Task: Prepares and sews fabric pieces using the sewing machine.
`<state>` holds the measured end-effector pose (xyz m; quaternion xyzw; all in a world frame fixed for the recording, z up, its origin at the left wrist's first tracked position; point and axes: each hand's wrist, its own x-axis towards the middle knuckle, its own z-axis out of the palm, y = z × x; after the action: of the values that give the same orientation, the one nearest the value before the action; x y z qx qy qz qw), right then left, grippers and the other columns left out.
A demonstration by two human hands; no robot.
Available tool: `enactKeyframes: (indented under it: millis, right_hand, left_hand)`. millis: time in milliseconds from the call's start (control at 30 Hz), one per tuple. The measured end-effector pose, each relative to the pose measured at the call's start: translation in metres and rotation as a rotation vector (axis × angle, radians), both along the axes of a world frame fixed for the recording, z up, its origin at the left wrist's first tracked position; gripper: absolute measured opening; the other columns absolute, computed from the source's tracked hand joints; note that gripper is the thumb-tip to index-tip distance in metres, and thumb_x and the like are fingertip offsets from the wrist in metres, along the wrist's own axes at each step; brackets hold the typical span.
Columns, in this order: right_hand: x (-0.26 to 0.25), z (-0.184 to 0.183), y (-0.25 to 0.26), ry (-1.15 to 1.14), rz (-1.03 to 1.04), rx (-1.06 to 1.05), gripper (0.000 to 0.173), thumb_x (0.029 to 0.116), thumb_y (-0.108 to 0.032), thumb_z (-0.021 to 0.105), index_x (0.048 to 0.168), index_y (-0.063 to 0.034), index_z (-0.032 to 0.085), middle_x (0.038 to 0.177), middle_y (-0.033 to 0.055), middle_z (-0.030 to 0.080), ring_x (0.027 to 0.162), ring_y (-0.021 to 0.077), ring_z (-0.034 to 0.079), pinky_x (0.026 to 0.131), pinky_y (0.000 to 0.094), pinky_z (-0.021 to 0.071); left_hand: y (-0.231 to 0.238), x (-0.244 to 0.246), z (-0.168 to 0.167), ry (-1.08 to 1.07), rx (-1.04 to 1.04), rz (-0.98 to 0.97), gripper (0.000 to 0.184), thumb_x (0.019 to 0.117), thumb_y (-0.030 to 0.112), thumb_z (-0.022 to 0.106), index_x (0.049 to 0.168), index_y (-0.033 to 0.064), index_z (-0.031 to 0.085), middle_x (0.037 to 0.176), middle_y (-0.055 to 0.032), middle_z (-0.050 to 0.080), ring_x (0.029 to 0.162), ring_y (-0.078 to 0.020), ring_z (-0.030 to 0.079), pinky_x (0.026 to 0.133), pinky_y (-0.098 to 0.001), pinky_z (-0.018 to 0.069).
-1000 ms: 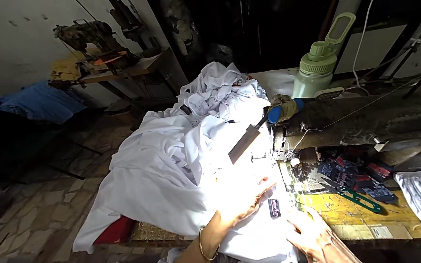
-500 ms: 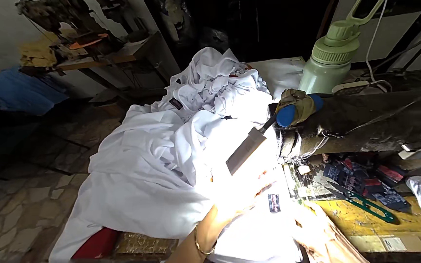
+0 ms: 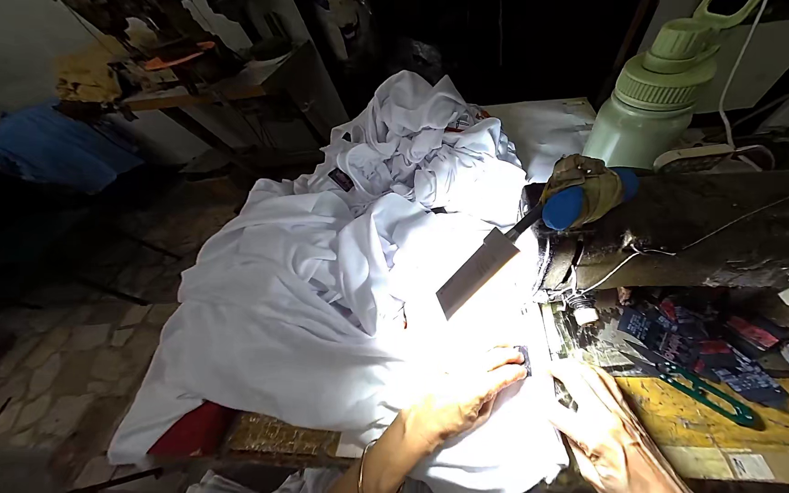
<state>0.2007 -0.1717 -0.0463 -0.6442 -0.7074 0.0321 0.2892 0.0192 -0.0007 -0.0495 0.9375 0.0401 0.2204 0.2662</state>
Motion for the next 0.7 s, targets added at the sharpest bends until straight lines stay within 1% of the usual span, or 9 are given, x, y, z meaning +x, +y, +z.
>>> enactKeyframes:
  millis: [67, 100, 200, 267, 333, 400, 467, 600, 700]
  right_hand:
    - [-0.003, 0.001, -0.004, 0.002, -0.044, 0.005, 0.024, 0.0898, -0.015, 0.060, 0.101, -0.0162, 0.081, 0.125, 0.0201, 0.069, 0.125, 0.0414, 0.059, 0.110, 0.0548, 0.0417]
    - [-0.003, 0.002, -0.005, -0.013, -0.049, 0.012, 0.024, 0.0895, -0.013, 0.059, 0.100, -0.0167, 0.081, 0.125, 0.0193, 0.069, 0.126, 0.0419, 0.058, 0.110, 0.0556, 0.0413]
    - [-0.005, 0.004, -0.006, -0.081, -0.029, 0.034, 0.023, 0.0902, -0.011, 0.058, 0.097, -0.0183, 0.079, 0.125, 0.0125, 0.071, 0.126, 0.0386, 0.059, 0.110, 0.0568, 0.0374]
    - [-0.007, 0.003, -0.006, -0.098, -0.011, 0.037, 0.024, 0.0890, -0.009, 0.059, 0.099, -0.0165, 0.079, 0.123, 0.0078, 0.073, 0.127, 0.0365, 0.060, 0.109, 0.0602, 0.0378]
    - [-0.007, 0.004, -0.004, -0.113, 0.012, 0.038, 0.026, 0.0888, -0.007, 0.058, 0.101, -0.0156, 0.079, 0.122, 0.0042, 0.074, 0.126, 0.0330, 0.061, 0.108, 0.0611, 0.0383]
    - [-0.007, 0.008, -0.003, -0.119, 0.038, 0.030, 0.028, 0.0887, -0.005, 0.058, 0.104, -0.0149, 0.078, 0.125, 0.0029, 0.073, 0.127, 0.0304, 0.062, 0.109, 0.0615, 0.0386]
    - [-0.008, 0.011, -0.003, -0.109, 0.061, 0.026, 0.028, 0.0886, -0.002, 0.058, 0.104, -0.0127, 0.078, 0.124, 0.0048, 0.073, 0.126, 0.0289, 0.063, 0.109, 0.0612, 0.0400]
    - [-0.010, 0.015, -0.005, -0.061, 0.066, -0.011, 0.024, 0.0874, 0.002, 0.061, 0.099, -0.0092, 0.079, 0.115, 0.0126, 0.075, 0.119, 0.0312, 0.068, 0.109, 0.0640, 0.0399]
    - [-0.010, 0.015, -0.004, -0.038, 0.053, -0.031, 0.024, 0.0868, 0.001, 0.061, 0.100, -0.0083, 0.078, 0.114, 0.0141, 0.075, 0.118, 0.0326, 0.068, 0.108, 0.0667, 0.0403]
  left_hand:
    - [0.000, 0.000, 0.001, 0.014, 0.014, -0.001, 0.034, 0.0959, -0.003, 0.049, 0.116, 0.0063, 0.074, 0.127, -0.0102, 0.070, 0.127, -0.0245, 0.062, 0.109, -0.0355, 0.0465]
    - [0.001, 0.001, 0.001, 0.012, 0.025, 0.000, 0.034, 0.0963, -0.003, 0.048, 0.117, 0.0065, 0.074, 0.127, -0.0100, 0.071, 0.127, -0.0246, 0.062, 0.109, -0.0357, 0.0467]
    - [0.002, 0.001, -0.001, 0.013, 0.043, -0.006, 0.035, 0.0976, -0.002, 0.048, 0.117, 0.0072, 0.075, 0.127, -0.0092, 0.070, 0.128, -0.0244, 0.061, 0.110, -0.0366, 0.0461]
    - [0.003, 0.001, -0.001, 0.017, 0.039, -0.013, 0.036, 0.0971, -0.003, 0.047, 0.118, 0.0072, 0.074, 0.129, -0.0093, 0.070, 0.130, -0.0253, 0.060, 0.111, -0.0377, 0.0452]
    - [0.004, 0.001, -0.002, -0.002, 0.043, -0.018, 0.036, 0.0972, -0.003, 0.048, 0.120, 0.0066, 0.074, 0.128, -0.0100, 0.070, 0.130, -0.0254, 0.060, 0.112, -0.0374, 0.0449]
    - [0.005, 0.001, -0.003, -0.015, 0.091, -0.020, 0.037, 0.0983, 0.000, 0.047, 0.125, 0.0083, 0.071, 0.127, -0.0081, 0.071, 0.129, -0.0223, 0.060, 0.112, -0.0349, 0.0441]
    - [0.006, 0.004, -0.002, -0.001, 0.101, -0.041, 0.040, 0.0966, -0.001, 0.047, 0.128, 0.0089, 0.070, 0.126, -0.0084, 0.071, 0.127, -0.0226, 0.061, 0.110, -0.0345, 0.0450]
    - [0.009, 0.004, 0.001, 0.028, 0.041, -0.078, 0.039, 0.0968, -0.003, 0.048, 0.125, 0.0082, 0.072, 0.127, -0.0110, 0.069, 0.126, -0.0249, 0.061, 0.109, -0.0349, 0.0464]
    - [0.014, 0.005, 0.000, 0.034, 0.048, -0.095, 0.042, 0.0959, -0.004, 0.046, 0.127, 0.0100, 0.071, 0.127, -0.0105, 0.069, 0.128, -0.0266, 0.059, 0.110, -0.0370, 0.0448]
